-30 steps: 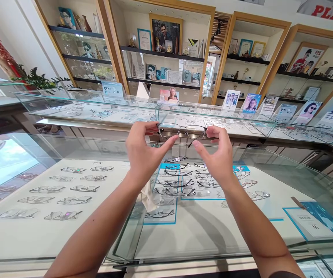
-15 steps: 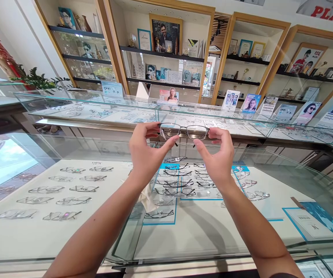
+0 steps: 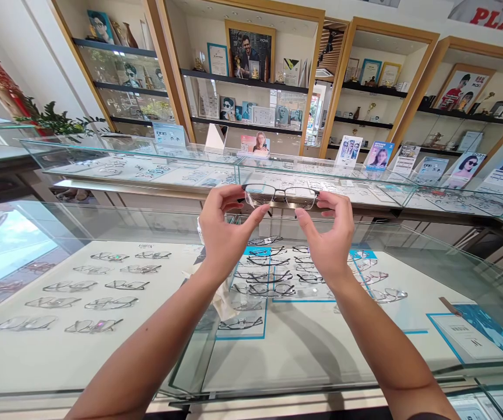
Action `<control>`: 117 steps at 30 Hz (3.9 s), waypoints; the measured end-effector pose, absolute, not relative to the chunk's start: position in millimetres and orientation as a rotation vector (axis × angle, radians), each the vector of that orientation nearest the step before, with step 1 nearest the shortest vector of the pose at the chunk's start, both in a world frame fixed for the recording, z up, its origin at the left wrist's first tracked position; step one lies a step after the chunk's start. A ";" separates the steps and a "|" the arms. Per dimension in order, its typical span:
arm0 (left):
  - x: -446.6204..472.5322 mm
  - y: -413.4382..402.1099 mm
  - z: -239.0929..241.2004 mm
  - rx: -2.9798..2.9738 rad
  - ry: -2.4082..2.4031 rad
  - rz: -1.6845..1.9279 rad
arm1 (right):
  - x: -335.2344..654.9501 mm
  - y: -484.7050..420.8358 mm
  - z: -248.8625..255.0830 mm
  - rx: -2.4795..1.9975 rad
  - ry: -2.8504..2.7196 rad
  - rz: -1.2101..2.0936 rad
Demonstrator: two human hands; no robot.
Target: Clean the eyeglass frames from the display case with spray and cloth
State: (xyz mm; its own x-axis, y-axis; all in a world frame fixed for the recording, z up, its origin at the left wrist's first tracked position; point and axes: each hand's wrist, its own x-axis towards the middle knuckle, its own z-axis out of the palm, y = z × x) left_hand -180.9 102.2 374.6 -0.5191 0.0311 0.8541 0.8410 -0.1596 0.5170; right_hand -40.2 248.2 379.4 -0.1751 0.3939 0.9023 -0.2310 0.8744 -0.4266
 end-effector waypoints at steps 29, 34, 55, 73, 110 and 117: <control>-172.7 101.2 375.6 -0.929 -1.520 -1.531 | -41.9 247.2 378.4 -0.246 -1.744 0.671; -172.2 100.5 375.8 -0.931 -1.507 -1.525 | -42.0 247.3 378.1 -0.259 -1.762 0.683; -169.5 99.5 378.6 -0.931 -1.486 -1.465 | -42.0 246.7 379.1 -0.295 -1.801 0.724; -170.4 99.3 378.6 -0.940 -1.472 -1.403 | -43.2 246.7 378.7 -0.311 -1.812 0.756; -180.7 101.2 376.1 -0.984 -1.616 -1.571 | -43.2 248.4 376.7 -0.272 -1.750 0.668; -183.6 102.6 374.6 -0.996 -1.669 -1.689 | -42.8 248.7 375.7 -0.218 -1.712 0.592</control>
